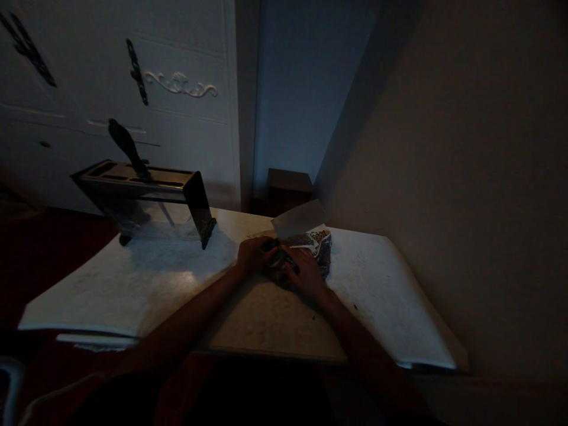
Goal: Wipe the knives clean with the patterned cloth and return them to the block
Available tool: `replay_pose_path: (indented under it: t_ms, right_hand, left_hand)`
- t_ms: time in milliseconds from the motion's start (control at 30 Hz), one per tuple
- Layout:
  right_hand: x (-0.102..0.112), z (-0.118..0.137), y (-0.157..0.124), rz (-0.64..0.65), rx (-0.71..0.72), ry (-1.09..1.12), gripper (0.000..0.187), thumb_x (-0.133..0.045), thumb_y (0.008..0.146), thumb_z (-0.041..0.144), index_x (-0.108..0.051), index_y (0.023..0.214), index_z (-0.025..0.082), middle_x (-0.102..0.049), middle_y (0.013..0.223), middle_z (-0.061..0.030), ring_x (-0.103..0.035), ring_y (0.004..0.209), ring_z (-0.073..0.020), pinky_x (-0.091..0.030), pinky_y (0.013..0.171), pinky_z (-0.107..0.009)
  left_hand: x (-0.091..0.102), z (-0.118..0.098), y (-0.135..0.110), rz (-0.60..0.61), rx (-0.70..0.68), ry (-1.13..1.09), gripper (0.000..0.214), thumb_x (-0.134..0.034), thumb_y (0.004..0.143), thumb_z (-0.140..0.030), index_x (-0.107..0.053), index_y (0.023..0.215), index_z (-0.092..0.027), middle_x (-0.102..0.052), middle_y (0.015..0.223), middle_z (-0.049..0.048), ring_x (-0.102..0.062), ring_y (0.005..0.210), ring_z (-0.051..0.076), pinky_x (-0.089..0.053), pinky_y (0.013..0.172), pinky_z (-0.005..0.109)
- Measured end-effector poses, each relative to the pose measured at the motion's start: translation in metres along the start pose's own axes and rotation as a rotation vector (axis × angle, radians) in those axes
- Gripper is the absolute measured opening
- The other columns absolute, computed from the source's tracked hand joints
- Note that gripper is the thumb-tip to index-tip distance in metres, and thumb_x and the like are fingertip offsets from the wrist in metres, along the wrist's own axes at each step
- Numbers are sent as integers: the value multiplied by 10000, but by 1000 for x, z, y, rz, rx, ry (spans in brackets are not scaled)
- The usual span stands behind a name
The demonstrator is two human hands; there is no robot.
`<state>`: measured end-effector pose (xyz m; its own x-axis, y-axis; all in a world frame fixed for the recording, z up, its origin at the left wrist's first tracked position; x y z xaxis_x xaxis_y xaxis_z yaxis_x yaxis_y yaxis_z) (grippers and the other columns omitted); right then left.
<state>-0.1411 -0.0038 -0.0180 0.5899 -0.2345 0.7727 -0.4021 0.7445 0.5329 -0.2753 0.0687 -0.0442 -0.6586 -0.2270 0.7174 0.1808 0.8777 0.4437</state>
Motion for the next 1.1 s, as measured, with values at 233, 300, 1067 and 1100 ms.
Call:
replay_pose_path:
  t_ms: [233, 300, 1067, 1100]
  right_hand:
    - [4, -3, 2, -34, -9, 52, 589, -480, 919, 242, -345, 1488, 174, -553, 1369, -108, -503, 1238, -235, -411, 1045, -438]
    - [1, -3, 2, -12, -4, 40, 623, -479, 914, 239, -304, 1509, 180, -543, 1381, -111, -489, 1258, -247, -402, 1052, -460]
    - [10, -7, 2, -88, -59, -12, 615, -434, 930, 220, -273, 1522, 178, -494, 1429, -114, -464, 1280, -254, -381, 1080, -465]
    - [12, -9, 2, -105, -72, -14, 638, -432, 930, 222, -233, 1536, 196, -475, 1446, -109, -460, 1288, -255, -377, 1084, -475]
  left_hand:
    - [-1, -9, 0, 48, -42, 91, 317, -628, 820, -459, -735, 995, -219, -748, 932, 55, -694, 810, 214, -478, 699, 290]
    - [-4, -14, -2, 72, -82, 145, 333, -625, 819, -468, -730, 1028, -231, -747, 948, 56, -694, 815, 217, -469, 681, 289]
    - [8, -9, 1, -17, -91, 78, 320, -667, 785, -452, -744, 997, -225, -753, 945, 47, -707, 840, 212, -506, 720, 285]
    - [8, -11, 0, -11, -107, 83, 324, -666, 782, -459, -744, 994, -226, -754, 943, 46, -707, 839, 213, -505, 715, 285]
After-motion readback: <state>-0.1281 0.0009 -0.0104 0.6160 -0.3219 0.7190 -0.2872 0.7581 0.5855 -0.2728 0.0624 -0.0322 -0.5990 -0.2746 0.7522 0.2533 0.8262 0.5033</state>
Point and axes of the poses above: each hand's wrist, its own y-axis towards the middle knuckle, its own x-axis out of the back of the hand, z = x × y, the point moved 10 cm from there along y, towards the middle knuckle
